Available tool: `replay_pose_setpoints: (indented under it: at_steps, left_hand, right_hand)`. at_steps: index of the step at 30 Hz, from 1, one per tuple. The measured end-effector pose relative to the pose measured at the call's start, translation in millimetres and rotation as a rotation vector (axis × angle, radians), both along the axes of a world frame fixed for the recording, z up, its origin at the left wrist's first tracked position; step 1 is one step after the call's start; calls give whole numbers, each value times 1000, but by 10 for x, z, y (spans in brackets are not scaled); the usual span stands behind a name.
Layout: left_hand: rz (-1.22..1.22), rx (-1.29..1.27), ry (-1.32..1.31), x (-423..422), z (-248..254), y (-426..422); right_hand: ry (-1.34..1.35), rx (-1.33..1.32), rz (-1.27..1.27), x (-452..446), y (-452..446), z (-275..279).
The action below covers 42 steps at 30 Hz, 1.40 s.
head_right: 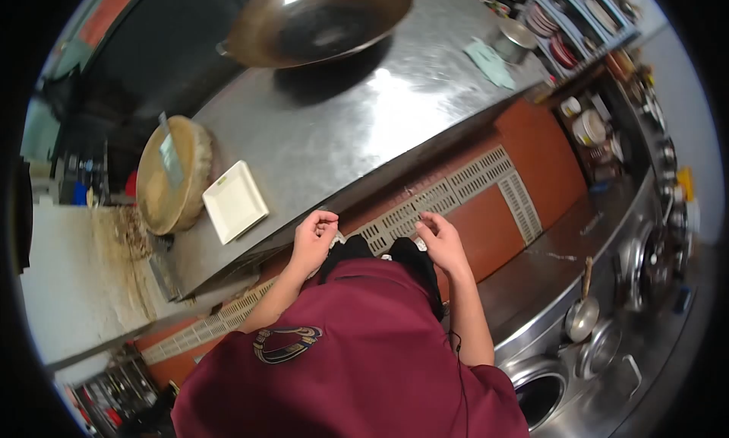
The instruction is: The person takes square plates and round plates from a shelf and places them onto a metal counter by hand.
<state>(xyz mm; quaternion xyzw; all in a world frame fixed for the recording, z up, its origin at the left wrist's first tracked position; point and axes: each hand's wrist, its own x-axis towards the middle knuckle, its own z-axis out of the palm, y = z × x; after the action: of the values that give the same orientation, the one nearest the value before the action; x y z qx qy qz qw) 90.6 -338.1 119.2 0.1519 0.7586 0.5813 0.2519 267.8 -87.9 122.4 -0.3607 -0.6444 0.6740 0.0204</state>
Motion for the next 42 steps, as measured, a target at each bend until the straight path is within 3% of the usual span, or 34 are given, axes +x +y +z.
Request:
replay_pose_setpoints:
  at_steps: [8,19,27,42]
  left_hand:
    - [-345,-128,64,486,180,1155]
    - [-724,-100,97,1217,313,2571]
    - [-877,-90,117,1639,270,3123]
    - [-942,-53,75,1637,205,3713]
  right_hand:
    - [1,56,-239,1099,737,-168]
    - [42,-21,-545,2241,1182,-179]
    - [90,-28,-720,2775,1387,-174]
    - [77,-59,-761,2824,1675,-168]
